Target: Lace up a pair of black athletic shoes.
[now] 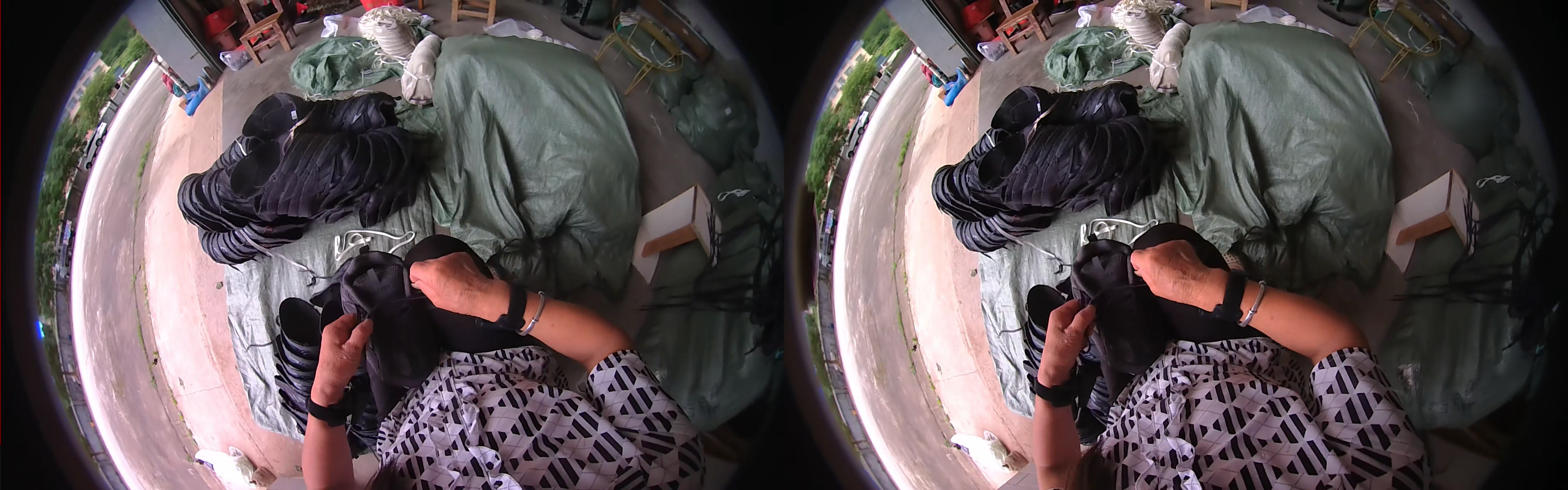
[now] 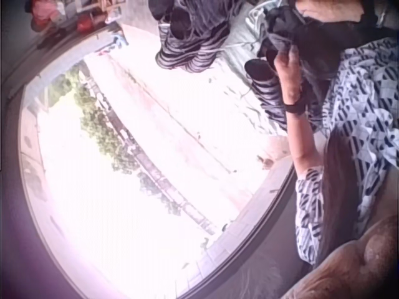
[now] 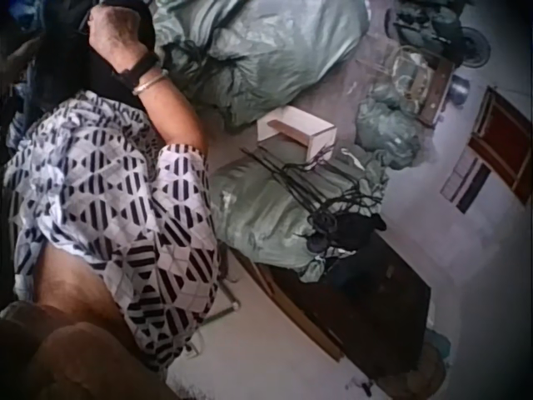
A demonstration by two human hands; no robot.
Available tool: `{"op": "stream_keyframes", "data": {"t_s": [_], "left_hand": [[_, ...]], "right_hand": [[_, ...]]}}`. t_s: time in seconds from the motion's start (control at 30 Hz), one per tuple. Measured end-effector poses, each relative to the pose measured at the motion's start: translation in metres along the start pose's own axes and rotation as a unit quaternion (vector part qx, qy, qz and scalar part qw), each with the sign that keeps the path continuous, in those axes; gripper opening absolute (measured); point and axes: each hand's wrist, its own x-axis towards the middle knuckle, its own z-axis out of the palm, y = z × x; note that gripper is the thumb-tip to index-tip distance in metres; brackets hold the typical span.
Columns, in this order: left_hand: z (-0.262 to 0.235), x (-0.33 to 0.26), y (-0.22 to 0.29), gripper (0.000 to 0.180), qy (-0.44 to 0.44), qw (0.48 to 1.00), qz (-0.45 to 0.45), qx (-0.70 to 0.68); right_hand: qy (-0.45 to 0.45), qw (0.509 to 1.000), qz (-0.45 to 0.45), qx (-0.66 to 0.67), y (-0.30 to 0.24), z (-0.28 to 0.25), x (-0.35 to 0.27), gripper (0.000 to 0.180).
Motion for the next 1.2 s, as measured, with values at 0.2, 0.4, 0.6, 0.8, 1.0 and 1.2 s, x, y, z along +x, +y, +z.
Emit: {"op": "stream_keyframes", "data": {"t_s": [0.2, 0.4, 0.6, 0.8, 1.0, 1.2], "left_hand": [[-0.016, -0.007, 0.002, 0.026, -0.025, 0.987, -0.083, -0.135], [-0.043, 0.004, 0.01, 0.028, 0.137, 0.95, 0.045, -0.278], [-0.089, 0.003, 0.027, 0.02, 0.162, 0.892, 0.169, -0.386], [-0.088, 0.001, 0.048, 0.014, 0.258, 0.869, 0.247, -0.344], [-0.023, 0.004, 0.008, 0.02, 0.132, 0.984, 0.103, -0.056], [0.005, 0.01, -0.03, 0.027, 0.083, 0.992, 0.085, -0.033]], "right_hand": [[-0.018, 0.994, -0.058, -0.093, -0.01, -0.006, 0.006, 0.004], [0.001, 0.985, -0.145, -0.092, 0.014, -0.006, 0.008, 0.006], [-0.025, 0.983, -0.173, -0.061, 0.008, -0.011, 0.025, 0.013], [-0.179, 0.973, -0.141, -0.042, 0.008, -0.024, 0.038, 0.011], [-0.246, 0.965, -0.005, -0.097, -0.004, -0.012, 0.046, 0.01], [-0.153, 0.987, 0.004, -0.039, 0.0, 0.004, 0.038, 0.009]]}}
